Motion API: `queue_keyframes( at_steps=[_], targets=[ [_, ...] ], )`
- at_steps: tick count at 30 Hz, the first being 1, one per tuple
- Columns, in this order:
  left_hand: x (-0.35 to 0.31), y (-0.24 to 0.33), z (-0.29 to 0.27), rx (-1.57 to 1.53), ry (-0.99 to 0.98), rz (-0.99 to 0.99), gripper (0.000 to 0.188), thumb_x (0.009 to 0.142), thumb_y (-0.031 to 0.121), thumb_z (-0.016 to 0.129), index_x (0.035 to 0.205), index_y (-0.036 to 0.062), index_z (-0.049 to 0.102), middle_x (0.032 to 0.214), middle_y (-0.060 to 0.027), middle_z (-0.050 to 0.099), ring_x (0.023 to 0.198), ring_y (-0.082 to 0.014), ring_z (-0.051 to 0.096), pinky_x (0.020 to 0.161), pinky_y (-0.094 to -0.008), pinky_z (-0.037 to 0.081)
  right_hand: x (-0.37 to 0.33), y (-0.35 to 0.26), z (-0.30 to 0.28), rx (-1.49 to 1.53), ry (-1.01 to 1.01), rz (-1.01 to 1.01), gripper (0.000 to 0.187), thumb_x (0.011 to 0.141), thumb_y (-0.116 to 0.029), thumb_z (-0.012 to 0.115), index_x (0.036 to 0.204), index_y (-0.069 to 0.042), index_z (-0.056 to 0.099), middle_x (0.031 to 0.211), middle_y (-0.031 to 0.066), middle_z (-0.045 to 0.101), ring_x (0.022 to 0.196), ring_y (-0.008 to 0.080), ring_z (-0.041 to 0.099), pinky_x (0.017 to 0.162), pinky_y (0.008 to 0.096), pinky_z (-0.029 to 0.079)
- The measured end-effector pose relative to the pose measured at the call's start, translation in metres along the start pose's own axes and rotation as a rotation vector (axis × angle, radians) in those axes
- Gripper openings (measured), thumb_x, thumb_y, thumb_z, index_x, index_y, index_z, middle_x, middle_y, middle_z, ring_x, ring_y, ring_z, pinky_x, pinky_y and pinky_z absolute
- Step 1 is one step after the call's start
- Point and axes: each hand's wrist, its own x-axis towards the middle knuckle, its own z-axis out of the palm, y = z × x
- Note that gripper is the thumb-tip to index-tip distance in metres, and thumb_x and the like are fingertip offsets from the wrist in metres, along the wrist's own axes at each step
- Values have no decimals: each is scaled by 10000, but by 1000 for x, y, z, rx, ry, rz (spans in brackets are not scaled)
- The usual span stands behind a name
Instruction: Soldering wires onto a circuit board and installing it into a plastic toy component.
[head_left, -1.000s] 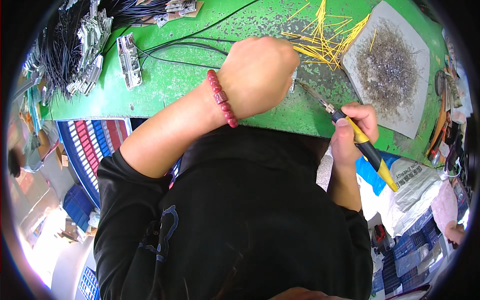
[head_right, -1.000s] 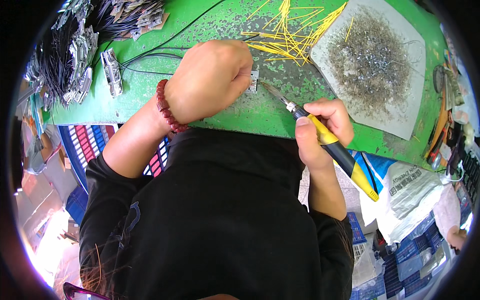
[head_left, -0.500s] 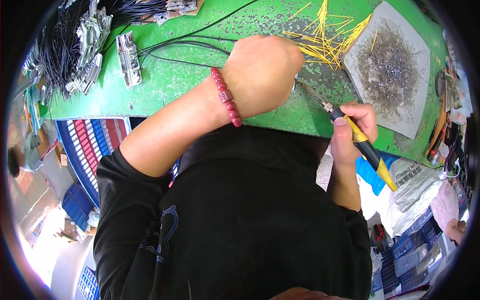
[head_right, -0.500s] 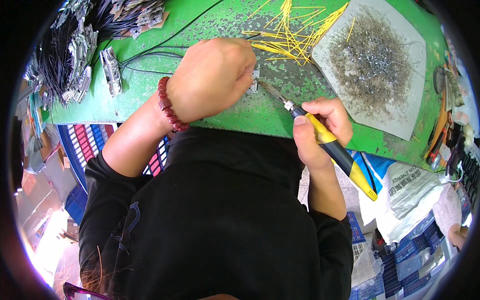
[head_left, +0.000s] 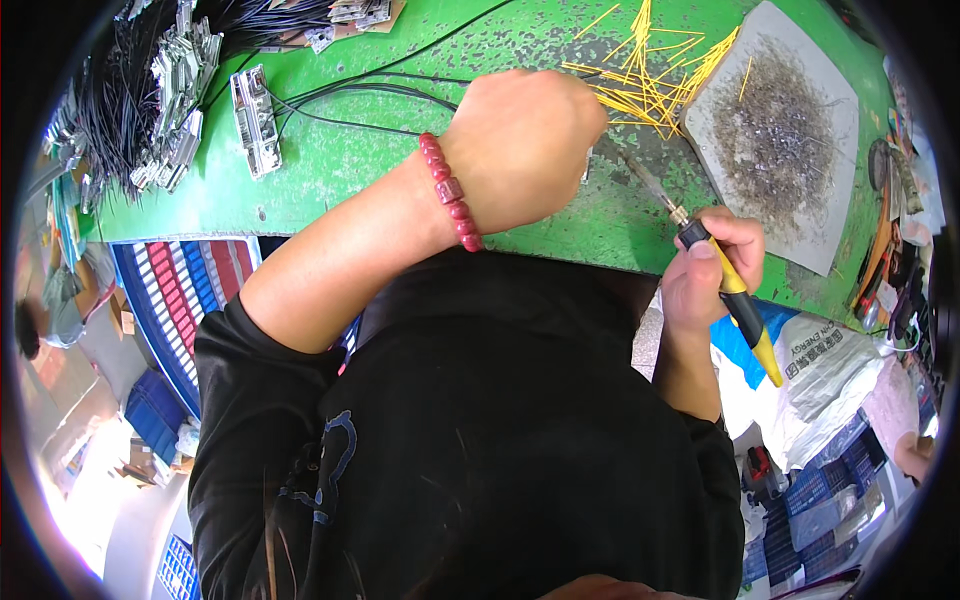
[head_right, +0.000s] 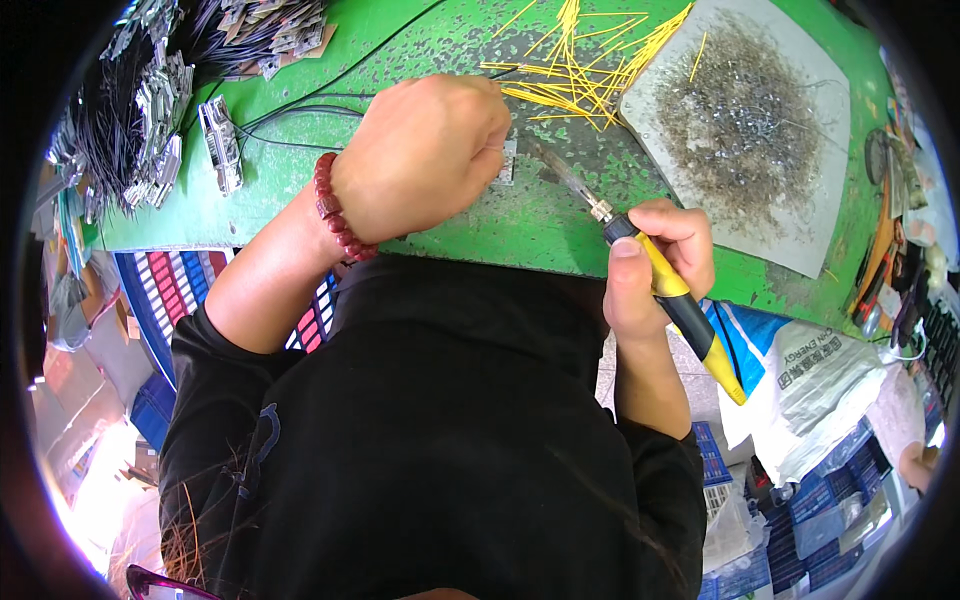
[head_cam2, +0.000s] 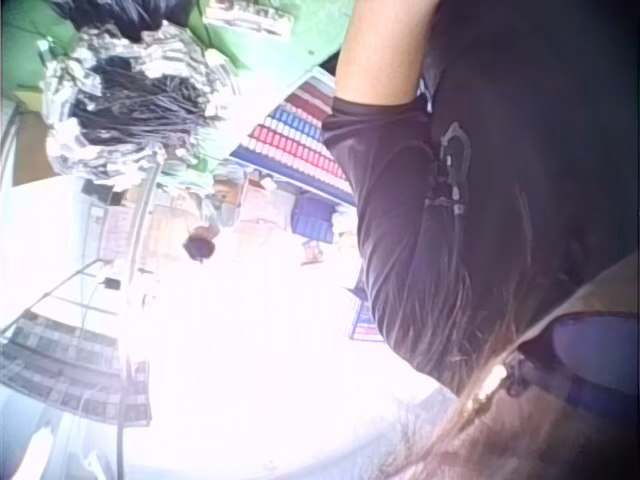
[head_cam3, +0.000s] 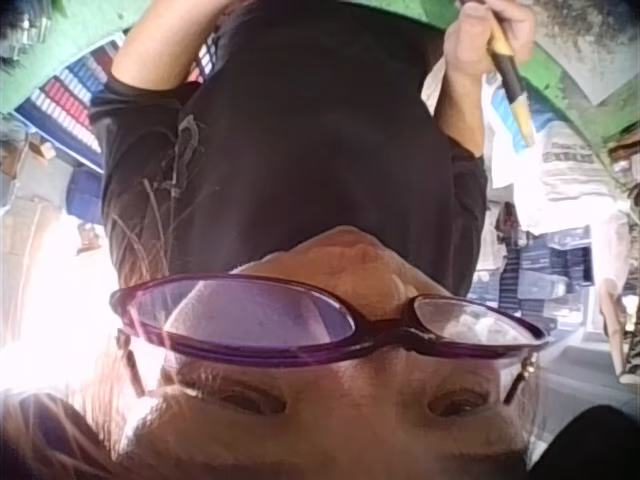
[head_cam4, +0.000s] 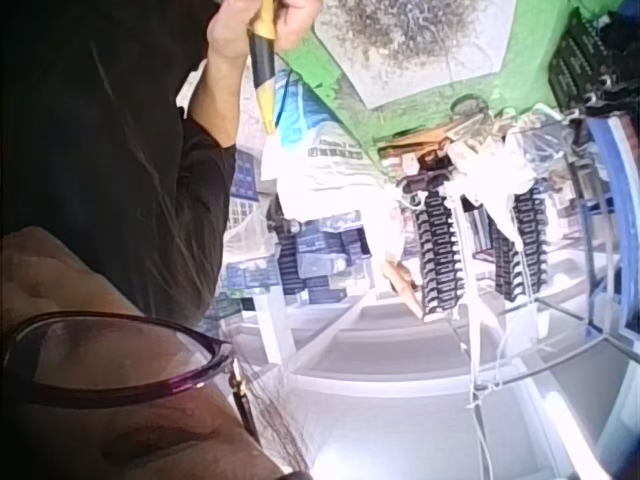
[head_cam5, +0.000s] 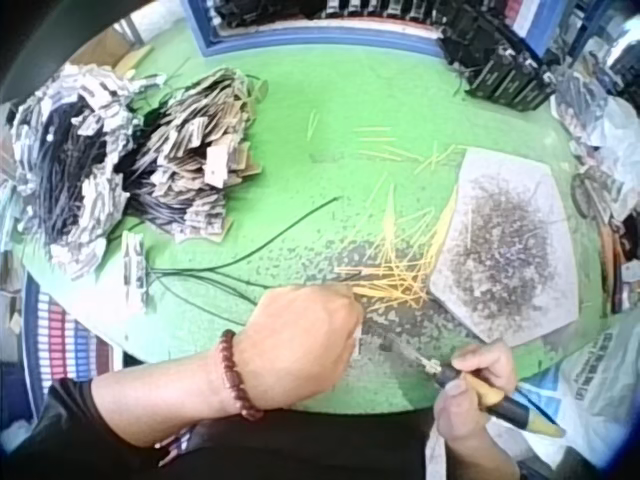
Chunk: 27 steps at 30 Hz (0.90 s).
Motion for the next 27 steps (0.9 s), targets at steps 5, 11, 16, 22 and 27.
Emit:
queue_keyframes(
  at_steps=[5,11,16,22,27],
  targets=[
    [-4,-2,3,-4,70,17,108,778,102,599,707,23,579,812,-136,615,771,-368,606,654,-454,491,4,-11,9,37,20,114,396,875,-249,697,1139,-1,537,836,81,637,699,102,555,656,237,456],
    [-16,-10,7,-192,367,138,106,725,46,710,767,21,616,840,-98,630,755,-300,620,669,-360,514,12,-25,2,-35,-147,124,276,955,-159,599,1161,19,557,823,102,641,554,109,593,462,211,439],
    [12,-15,-3,125,477,43,139,710,143,746,804,85,662,827,-62,621,831,-270,607,749,-394,470,28,-26,10,-62,-152,157,242,943,-124,605,1134,20,571,802,74,616,589,111,608,504,221,463],
    [19,-18,-9,-185,523,-59,100,816,130,670,846,54,613,802,-119,645,717,-333,634,609,-409,493,29,-22,14,-97,-124,142,252,955,-156,586,1136,15,549,743,86,610,577,124,593,503,225,452],
    [44,-39,-29,114,432,-221,211,844,207,665,988,64,605,920,-164,642,791,-349,652,676,-436,528,31,-21,20,-157,-179,176,267,974,-193,564,1146,8,529,657,83,600,549,116,559,499,223,435]
  ],
)
